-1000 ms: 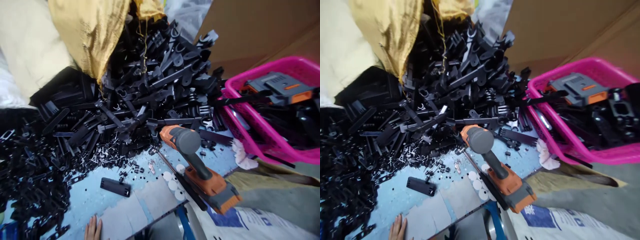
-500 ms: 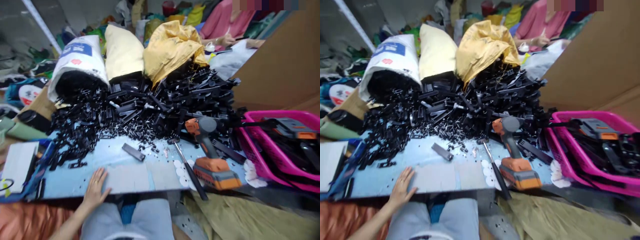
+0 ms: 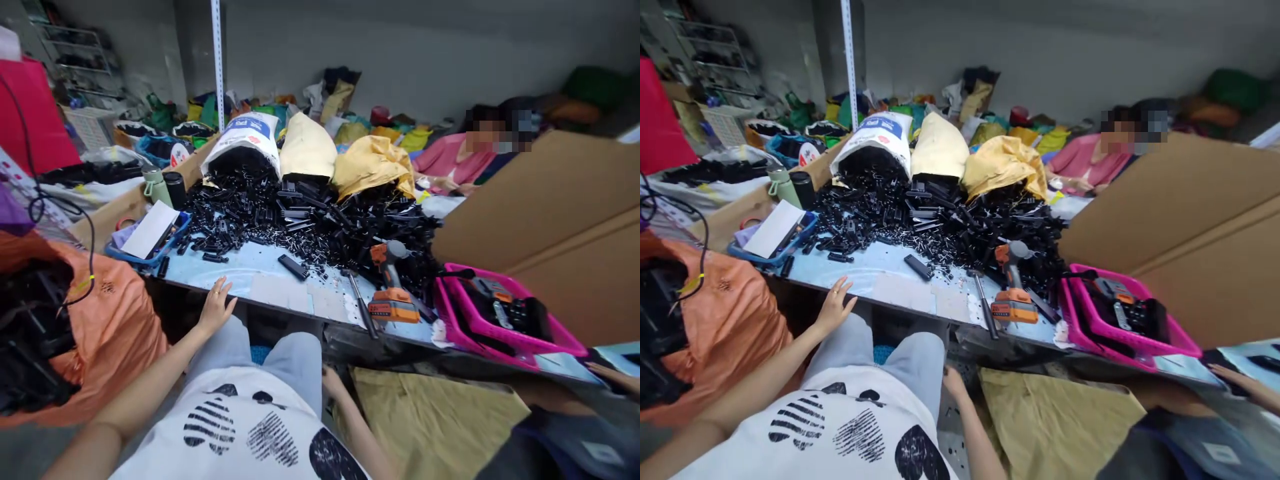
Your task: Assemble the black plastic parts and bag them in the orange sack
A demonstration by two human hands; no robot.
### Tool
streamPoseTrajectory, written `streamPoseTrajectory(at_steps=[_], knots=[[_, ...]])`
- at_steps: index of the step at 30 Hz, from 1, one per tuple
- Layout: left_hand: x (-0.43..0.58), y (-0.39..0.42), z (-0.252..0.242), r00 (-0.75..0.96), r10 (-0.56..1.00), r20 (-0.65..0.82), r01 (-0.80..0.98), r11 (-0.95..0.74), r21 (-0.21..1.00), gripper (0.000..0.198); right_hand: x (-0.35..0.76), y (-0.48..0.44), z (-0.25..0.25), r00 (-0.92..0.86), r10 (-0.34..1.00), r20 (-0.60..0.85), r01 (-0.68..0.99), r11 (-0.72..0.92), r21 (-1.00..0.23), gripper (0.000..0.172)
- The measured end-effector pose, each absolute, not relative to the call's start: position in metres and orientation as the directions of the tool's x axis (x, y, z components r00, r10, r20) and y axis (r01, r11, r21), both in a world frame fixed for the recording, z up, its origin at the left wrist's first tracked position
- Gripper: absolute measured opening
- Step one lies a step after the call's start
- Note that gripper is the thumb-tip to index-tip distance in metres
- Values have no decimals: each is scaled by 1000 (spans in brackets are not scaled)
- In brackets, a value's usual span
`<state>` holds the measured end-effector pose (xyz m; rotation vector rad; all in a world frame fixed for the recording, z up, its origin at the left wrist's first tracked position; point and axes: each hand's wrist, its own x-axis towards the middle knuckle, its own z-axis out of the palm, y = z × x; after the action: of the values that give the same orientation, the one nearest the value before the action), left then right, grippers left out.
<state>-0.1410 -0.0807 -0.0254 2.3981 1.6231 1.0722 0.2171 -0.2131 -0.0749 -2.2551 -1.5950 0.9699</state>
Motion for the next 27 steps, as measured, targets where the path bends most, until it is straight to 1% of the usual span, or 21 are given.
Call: streamPoseTrajectory(at_steps=[2, 3, 6, 8, 11, 14, 16, 17, 20, 21, 22, 23, 25, 27], knots=[[-144, -85, -24, 193, 836, 514, 795, -440, 418, 40, 226, -203, -72, 196, 917, -347, 778, -361, -514, 12], [-145, -86, -23, 190, 835, 516, 793, -440, 421, 39, 231, -195, -68, 199, 932, -304, 786, -337, -518, 12], [-148, -89, -21, 199, 837, 510, 801, -439, 408, 37, 236, -168, -50, 179, 976, -123, 804, -217, -554, 24], [-151, -89, -22, 207, 845, 494, 816, -427, 389, 36, 228, -148, -36, 128, 992, -13, 814, -113, -571, 34], [-154, -87, -23, 205, 860, 467, 837, -401, 373, 37, 207, -114, -19, 35, 992, 117, 829, 37, -558, 38], [-155, -79, -22, 194, 877, 439, 846, -376, 378, 38, 188, -69, -5, -5, 974, 224, 857, 120, -501, 38], [-151, -68, -22, 185, 888, 421, 849, -360, 387, 39, 180, -35, 2, -3, 963, 270, 876, 133, -463, 40], [-149, -61, -22, 182, 891, 415, 849, -355, 390, 39, 177, -16, 4, -15, 962, 272, 901, 131, -413, 43], [-139, -31, -24, 192, 890, 414, 852, -360, 380, 40, 174, 38, 9, -119, 976, 184, 972, 153, -181, 51], [-135, -19, -25, 195, 888, 417, 855, -362, 371, 40, 176, 57, 11, -158, 978, 138, 978, 175, -115, 50], [-133, -5, -26, 195, 886, 420, 860, -360, 360, 40, 178, 75, 13, -193, 974, 116, 976, 203, -80, 49], [-131, 9, -27, 191, 887, 421, 868, -353, 349, 41, 182, 92, 17, -222, 966, 136, 968, 234, -85, 47], [-131, 38, -27, 150, 899, 412, 895, -301, 330, 41, 193, 126, 27, -257, 927, 272, 944, 301, -135, 48], [-136, 66, -24, 51, 923, 382, 932, -181, 313, 42, 205, 154, 37, -268, 870, 414, 911, 369, -185, 50]])
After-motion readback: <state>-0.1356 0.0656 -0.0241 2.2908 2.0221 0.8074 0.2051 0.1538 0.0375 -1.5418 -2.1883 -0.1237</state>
